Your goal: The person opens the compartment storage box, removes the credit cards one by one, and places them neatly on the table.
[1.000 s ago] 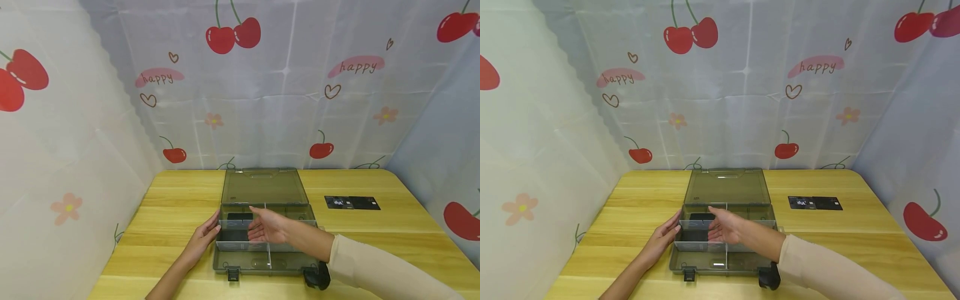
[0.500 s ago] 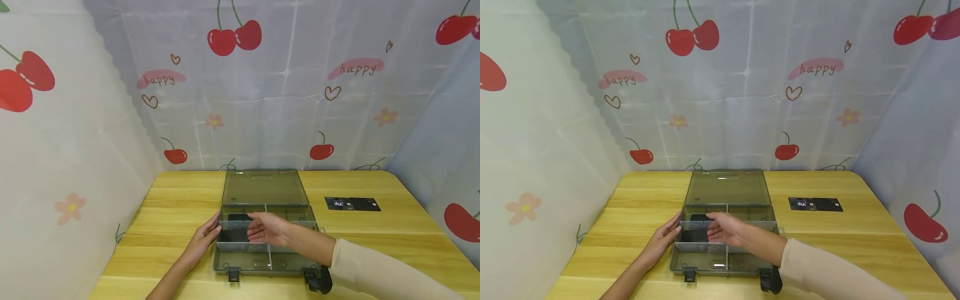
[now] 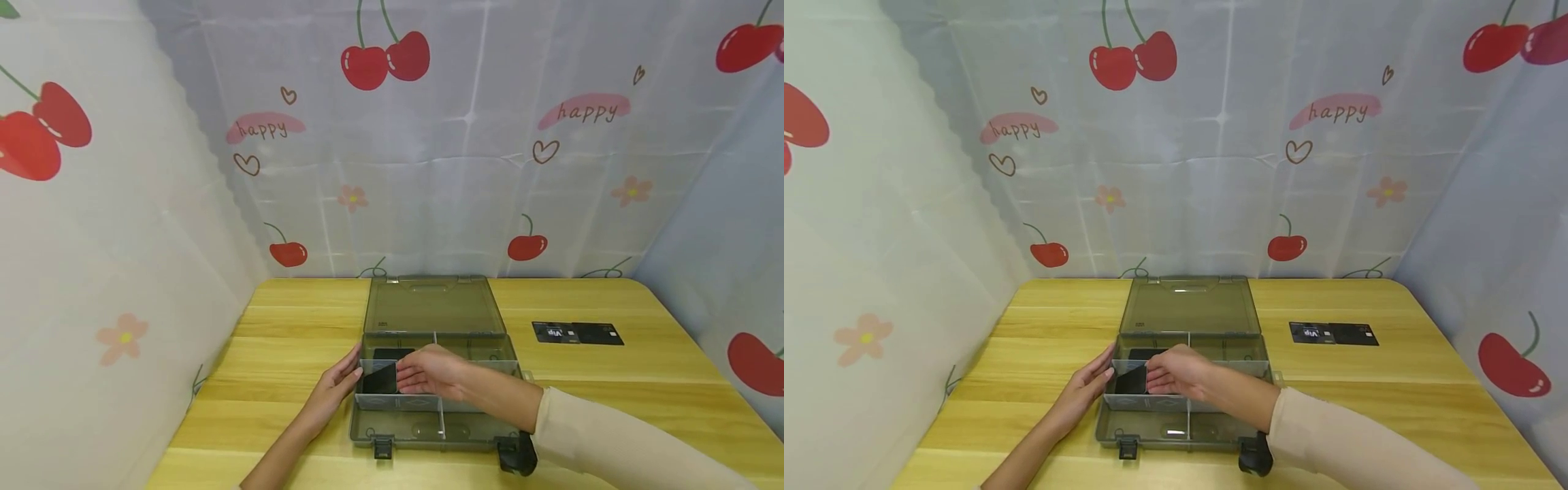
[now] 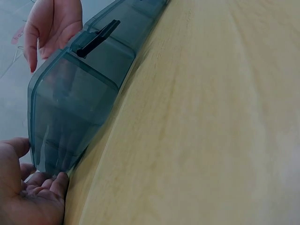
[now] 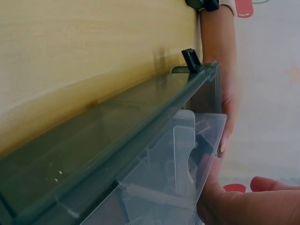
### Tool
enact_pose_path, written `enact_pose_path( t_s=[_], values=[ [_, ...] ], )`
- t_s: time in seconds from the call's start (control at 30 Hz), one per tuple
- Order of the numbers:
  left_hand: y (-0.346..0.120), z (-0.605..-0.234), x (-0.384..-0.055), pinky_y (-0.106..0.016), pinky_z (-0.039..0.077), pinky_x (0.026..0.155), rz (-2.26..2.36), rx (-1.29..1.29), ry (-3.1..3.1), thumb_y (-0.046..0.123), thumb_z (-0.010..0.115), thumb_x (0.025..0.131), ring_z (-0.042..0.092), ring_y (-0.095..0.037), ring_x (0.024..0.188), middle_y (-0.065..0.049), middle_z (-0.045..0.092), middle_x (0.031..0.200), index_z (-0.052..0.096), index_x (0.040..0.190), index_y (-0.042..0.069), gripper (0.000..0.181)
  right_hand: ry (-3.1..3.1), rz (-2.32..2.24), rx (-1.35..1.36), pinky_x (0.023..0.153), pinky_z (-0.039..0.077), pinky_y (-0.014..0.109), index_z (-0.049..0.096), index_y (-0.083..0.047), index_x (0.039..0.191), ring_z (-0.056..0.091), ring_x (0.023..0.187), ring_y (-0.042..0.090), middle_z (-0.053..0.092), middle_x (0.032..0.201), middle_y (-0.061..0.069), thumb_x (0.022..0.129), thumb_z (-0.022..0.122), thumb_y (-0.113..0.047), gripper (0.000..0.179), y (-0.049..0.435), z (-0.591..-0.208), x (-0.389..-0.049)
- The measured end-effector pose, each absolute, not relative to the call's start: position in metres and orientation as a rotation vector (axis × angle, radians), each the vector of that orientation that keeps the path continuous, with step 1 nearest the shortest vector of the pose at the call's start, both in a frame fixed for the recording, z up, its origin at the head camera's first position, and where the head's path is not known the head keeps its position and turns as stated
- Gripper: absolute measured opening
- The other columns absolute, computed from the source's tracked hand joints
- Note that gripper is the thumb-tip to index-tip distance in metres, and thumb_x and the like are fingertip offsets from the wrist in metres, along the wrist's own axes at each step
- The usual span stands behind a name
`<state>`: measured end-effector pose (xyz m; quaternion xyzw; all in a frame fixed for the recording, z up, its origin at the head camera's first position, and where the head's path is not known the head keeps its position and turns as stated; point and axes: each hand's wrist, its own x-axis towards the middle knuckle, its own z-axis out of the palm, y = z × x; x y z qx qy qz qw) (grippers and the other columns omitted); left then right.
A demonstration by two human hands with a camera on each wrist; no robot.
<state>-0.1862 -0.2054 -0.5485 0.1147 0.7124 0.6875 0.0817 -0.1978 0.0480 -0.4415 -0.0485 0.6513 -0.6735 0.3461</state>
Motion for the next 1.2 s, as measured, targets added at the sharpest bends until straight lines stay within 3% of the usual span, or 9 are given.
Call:
enact_pose_path(
  t_s=[0.23, 0.57, 1.2],
  values=[
    [-0.205, -0.548, -0.185, -0.046, 0.029, 0.117, 2.067, 0.343, 2.114, 0.024, 0.055, 0.107, 0.023, -0.025, 0.151, -0.009, 0.023, 0.166, 0.030, 0.161, 0.014, 0.060, 1.786, -1.674, -0.241, 0.086, 0.061, 0.039, 0.057, 0.019, 0.126, 0.073, 0.094, 0.032, 0.065, 0.113, 0.034, 0.103, 0.052, -0.006, 0.034, 0.042, -0.441, -0.206],
    [-0.205, -0.548, -0.186, -0.051, 0.028, 0.118, 2.060, 0.335, 2.120, 0.024, 0.054, 0.107, 0.023, -0.027, 0.151, -0.011, 0.023, 0.165, 0.030, 0.161, 0.014, 0.060, 1.837, -1.609, -0.297, 0.075, 0.063, 0.040, 0.064, 0.016, 0.117, 0.076, 0.082, 0.032, 0.074, 0.090, 0.024, 0.096, 0.065, -0.002, 0.028, 0.034, -0.441, -0.214],
    [-0.206, -0.548, -0.187, -0.046, 0.030, 0.117, 2.051, 0.333, 2.123, 0.022, 0.054, 0.107, 0.023, -0.023, 0.151, -0.008, 0.024, 0.165, 0.030, 0.161, 0.015, 0.059, 1.895, -1.598, -0.256, 0.066, 0.064, 0.039, 0.065, 0.014, 0.117, 0.075, 0.072, 0.028, 0.072, 0.090, 0.027, 0.096, 0.063, 0.003, 0.024, 0.039, -0.438, -0.217]
  ],
)
